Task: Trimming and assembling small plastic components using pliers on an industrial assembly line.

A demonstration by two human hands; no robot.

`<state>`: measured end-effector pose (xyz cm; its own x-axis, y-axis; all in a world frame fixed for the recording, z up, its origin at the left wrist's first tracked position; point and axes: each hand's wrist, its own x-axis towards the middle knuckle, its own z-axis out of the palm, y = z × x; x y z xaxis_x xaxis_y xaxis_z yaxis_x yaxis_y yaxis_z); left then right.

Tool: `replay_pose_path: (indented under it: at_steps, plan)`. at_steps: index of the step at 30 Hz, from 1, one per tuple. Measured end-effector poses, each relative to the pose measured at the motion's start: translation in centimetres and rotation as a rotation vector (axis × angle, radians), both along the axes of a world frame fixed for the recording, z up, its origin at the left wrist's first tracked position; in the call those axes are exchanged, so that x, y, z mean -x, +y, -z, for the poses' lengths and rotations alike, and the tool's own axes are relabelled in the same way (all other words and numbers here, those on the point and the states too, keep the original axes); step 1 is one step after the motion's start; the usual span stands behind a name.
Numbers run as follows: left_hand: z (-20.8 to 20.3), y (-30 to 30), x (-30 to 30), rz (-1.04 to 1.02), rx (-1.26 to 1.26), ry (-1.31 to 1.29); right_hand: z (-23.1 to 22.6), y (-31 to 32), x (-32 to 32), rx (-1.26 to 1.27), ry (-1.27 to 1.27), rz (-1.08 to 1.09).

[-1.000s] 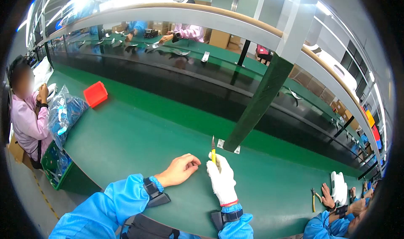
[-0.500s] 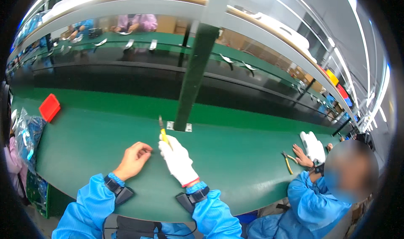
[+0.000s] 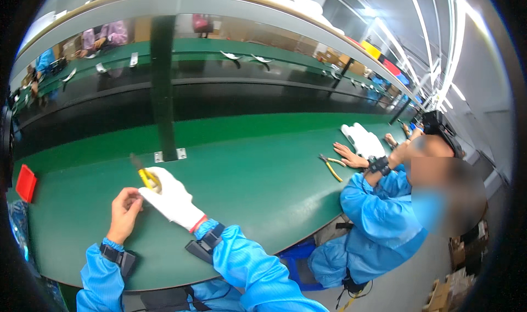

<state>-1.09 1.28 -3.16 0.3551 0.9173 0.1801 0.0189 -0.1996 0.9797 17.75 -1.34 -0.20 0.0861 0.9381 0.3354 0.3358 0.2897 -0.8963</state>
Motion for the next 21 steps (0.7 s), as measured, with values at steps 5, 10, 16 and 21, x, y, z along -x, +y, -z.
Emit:
replay_pose_path:
  at_steps: [5, 10, 16, 21]
  plan:
    - [-0.2, -0.2, -0.2, 0.062, -0.013, -0.086, -0.9, -0.7, -0.1, 0.143, -0.087, 0.019]
    - [0.2, 0.6, -0.2, 0.078, -0.056, -0.017, -0.5, -0.3, -0.3, 0.125, -0.065, 0.014]
    - [0.0, 0.2, -0.2, 0.073, -0.004, 0.02, 1.3, 1.6, 0.1, 0.107, 0.517, -0.168]
    - [0.5, -0.2, -0.4, 0.142, -0.029, 0.083, 2.1, 1.6, 0.4, 0.072, 0.673, -0.317]
